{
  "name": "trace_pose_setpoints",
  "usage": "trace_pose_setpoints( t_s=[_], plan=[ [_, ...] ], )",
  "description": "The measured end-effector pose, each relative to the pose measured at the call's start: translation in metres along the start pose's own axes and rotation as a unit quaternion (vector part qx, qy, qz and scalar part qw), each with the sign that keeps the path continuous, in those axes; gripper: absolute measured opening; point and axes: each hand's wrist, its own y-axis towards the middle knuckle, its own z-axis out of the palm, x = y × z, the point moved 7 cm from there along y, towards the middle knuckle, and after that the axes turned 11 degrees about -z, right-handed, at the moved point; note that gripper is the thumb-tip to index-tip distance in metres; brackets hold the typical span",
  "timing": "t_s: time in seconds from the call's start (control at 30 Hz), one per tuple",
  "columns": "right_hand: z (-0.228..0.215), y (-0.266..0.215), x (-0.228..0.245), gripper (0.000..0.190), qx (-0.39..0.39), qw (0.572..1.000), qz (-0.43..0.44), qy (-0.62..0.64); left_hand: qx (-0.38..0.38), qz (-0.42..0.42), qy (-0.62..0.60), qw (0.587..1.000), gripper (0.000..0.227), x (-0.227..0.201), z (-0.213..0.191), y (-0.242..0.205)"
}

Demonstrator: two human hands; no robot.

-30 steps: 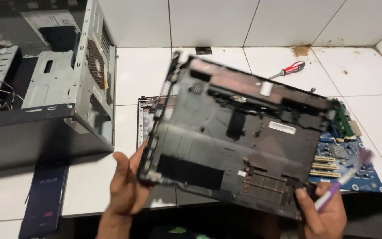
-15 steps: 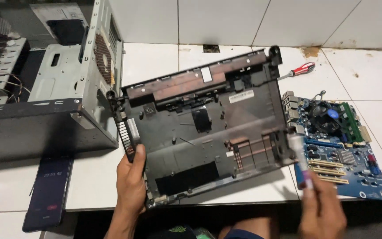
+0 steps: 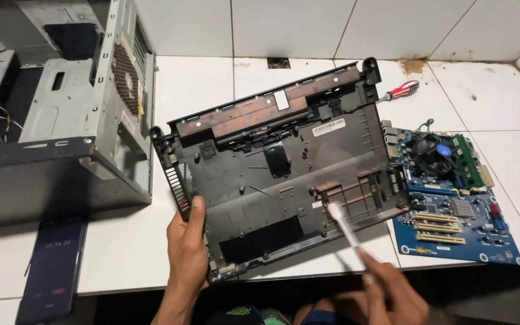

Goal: The person cleans a disassembled laptop motherboard and its metal casing using a toothbrush. They scrub various components on the motherboard and the interior of the casing, then flip the casing to clean the other side.

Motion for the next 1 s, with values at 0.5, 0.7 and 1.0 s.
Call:
trace_pose_setpoints(
  t_s=[0.5, 0.7, 1.0],
  plan=[
    [-0.003, -0.009, -0.043, 0.082, 0.394, 0.915, 0.089, 0.013, -0.015, 0.11, 0.031, 0.993, 0.037, 0.013, -0.002, 0.0],
    [-0.037, 0.002, -0.015, 0.043, 0.111, 0.974, 0.149, -0.128, -0.01, 0.122, 0.033, 0.992, 0.035, 0.008, 0.001, -0.005],
    [0.019, -0.049, -0.136, 0.066, 0.44, 0.86, 0.253, -0.047, 0.014, 0.119, 0.032, 0.992, 0.038, 0.011, 0.01, -0.004]
  ],
)
